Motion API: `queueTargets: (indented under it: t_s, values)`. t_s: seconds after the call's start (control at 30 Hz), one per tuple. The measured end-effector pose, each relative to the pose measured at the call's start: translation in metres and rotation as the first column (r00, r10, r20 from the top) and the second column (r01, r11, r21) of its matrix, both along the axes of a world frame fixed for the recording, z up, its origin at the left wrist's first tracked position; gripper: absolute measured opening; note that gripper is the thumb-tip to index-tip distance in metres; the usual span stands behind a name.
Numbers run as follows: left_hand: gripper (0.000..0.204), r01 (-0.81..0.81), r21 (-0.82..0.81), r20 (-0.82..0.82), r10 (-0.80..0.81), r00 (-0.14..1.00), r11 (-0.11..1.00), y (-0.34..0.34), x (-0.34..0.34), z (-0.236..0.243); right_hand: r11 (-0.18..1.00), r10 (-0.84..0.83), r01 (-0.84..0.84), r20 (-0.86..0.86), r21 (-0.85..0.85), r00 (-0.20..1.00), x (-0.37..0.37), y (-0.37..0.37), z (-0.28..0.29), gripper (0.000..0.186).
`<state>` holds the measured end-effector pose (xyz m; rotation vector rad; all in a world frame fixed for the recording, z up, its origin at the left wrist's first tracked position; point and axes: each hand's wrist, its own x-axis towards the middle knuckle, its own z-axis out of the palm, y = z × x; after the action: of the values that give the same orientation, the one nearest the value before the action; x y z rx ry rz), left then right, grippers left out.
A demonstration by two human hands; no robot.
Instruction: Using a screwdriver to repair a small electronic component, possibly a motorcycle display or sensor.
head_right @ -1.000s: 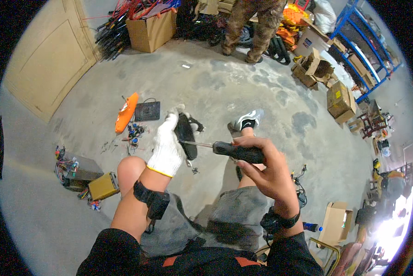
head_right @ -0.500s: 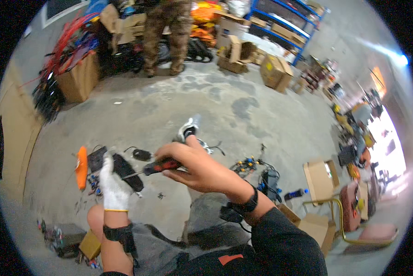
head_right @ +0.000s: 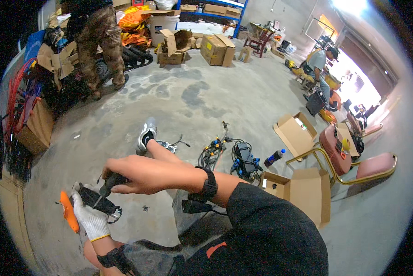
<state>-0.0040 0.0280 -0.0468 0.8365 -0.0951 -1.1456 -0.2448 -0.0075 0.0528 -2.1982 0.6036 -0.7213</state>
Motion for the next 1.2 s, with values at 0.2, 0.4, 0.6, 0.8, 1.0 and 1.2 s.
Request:
queueTargets:
  t_s: [0.2,0.4,0.6,0.8,1.0,1.2]
  values:
    - [0.032,0.017,0.001,-0.005,-0.017,1.0,1.0,0.001,0.0,-0.005,0.941,-0.329,0.333,-0.395,-0.06,0.858,0.007,0.001,0.008,0.045]
    - [0.032,0.024,0.049,-0.009,-0.024,1.0,0.998,0.0,0.004,-0.006,0.986,0.025,-0.002,0.138,-0.164,0.99,-0.001,-0.004,0.009,0.04]
    - [0.037,0.057,0.042,0.011,-0.057,0.998,0.997,-0.001,-0.003,-0.003,0.983,-0.16,0.179,-0.293,0.039,0.943,0.002,-0.001,0.02,0.035]
    - [0.035,0.047,0.03,0.022,-0.048,0.999,0.998,-0.004,0.012,-0.014,0.98,-0.2,0.198,-0.11,-0.022,0.974,0.005,0.002,0.0,0.036]
    - [0.036,0.067,0.043,0.012,-0.068,0.998,0.997,-0.004,0.017,-0.02,0.991,0.104,-0.09,0.147,-0.103,0.984,0.001,-0.007,0.005,0.035]
    - [0.042,0.198,-0.03,-0.083,-0.2,0.976,0.98,0.002,0.012,-0.013,0.966,-0.126,0.207,-0.42,0.153,0.899,-0.001,-0.002,0.025,0.039]
